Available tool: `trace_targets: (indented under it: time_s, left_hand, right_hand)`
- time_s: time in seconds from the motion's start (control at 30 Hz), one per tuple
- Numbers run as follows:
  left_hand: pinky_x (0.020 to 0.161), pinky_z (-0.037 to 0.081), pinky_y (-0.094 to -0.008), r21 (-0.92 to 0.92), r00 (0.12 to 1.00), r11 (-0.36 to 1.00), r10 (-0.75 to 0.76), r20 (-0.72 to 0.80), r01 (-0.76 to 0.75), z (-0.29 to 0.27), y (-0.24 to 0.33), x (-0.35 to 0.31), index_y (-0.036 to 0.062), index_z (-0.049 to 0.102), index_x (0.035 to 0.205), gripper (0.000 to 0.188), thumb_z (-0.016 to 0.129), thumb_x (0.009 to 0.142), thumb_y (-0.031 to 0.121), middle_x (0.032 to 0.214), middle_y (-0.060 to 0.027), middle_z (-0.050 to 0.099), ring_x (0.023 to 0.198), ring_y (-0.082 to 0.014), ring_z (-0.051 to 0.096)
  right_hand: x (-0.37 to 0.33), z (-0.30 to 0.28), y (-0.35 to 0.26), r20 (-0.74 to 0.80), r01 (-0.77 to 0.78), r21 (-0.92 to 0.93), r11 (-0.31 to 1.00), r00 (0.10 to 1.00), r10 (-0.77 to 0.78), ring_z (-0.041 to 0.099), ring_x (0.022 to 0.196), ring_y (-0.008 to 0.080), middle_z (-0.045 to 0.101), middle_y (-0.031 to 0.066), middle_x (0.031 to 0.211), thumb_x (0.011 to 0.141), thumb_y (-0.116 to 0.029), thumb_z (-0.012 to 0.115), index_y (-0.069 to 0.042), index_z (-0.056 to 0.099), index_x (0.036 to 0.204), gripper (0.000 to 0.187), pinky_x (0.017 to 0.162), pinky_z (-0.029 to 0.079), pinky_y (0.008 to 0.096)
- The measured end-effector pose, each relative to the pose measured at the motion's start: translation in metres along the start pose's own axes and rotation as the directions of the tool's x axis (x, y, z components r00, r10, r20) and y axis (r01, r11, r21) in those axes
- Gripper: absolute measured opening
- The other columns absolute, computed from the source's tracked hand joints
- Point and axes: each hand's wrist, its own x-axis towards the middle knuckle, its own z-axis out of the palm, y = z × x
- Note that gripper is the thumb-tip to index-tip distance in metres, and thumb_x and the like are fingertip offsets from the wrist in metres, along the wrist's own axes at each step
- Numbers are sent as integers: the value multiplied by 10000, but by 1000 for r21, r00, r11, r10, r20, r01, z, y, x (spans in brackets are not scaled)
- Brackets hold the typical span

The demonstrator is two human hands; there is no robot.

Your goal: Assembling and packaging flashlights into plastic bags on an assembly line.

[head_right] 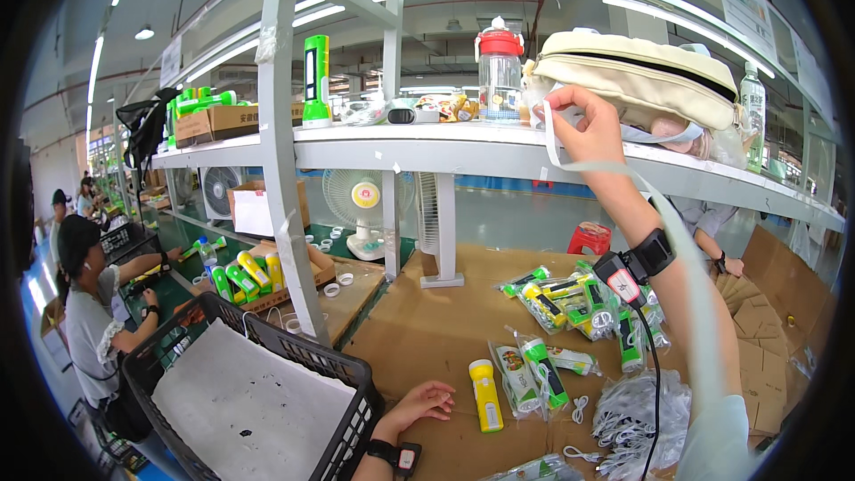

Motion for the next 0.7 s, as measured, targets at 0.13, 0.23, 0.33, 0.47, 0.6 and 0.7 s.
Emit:
trace_targets:
  time_s: [0.13,0.23,0.33,0.47,0.6,0.7]
  left_hand:
    - [821,570,-329,-9,1000,1000,-3,28,3,-2,1,11,24,518,1200,355,625,939,238,1020,-80,601,911,-158,618]
    - [823,568,-324,6,1000,1000,-6,6,6,-4,0,7,24,513,1206,362,624,939,241,1023,-79,600,910,-158,618]
    - [821,566,-320,14,1000,1000,3,20,-3,-2,3,7,23,514,1207,355,621,941,233,1023,-79,597,908,-158,615]
    - [818,565,-320,11,1000,1000,18,15,-18,-3,3,5,24,516,1204,351,620,941,231,1022,-79,593,907,-158,612]
    - [818,569,-331,19,999,999,32,18,-32,-2,-3,3,16,505,1197,337,604,952,226,1030,-99,586,917,-176,615]
    - [808,571,-340,-13,999,999,30,-12,-30,2,-14,-5,22,512,1185,307,598,953,203,1012,-97,592,901,-179,617]
  right_hand:
    - [7,-13,0,191,4,-91,996,982,13,547,757,19,661,4,906,837,-129,695,-47,658,869,95,569,397,148]
    - [7,-11,-7,218,81,-188,979,975,-39,569,871,62,663,17,950,796,-139,719,-45,643,845,130,692,430,203]
    - [4,-12,1,251,176,-335,926,963,-93,573,994,142,640,48,1026,758,-157,753,-51,621,1029,320,863,433,275]
    - [-7,-10,-22,211,179,-355,918,971,-108,575,1033,275,597,107,1081,715,-147,743,-123,389,1378,752,909,440,373]
    - [-64,-21,-47,-41,282,-415,865,944,-328,535,1126,282,561,139,1198,746,-58,722,-13,458,1296,611,968,400,379]
    - [-186,-30,-71,34,-14,-248,969,999,23,558,1094,257,584,143,1169,793,35,629,-12,524,1182,405,906,425,341]
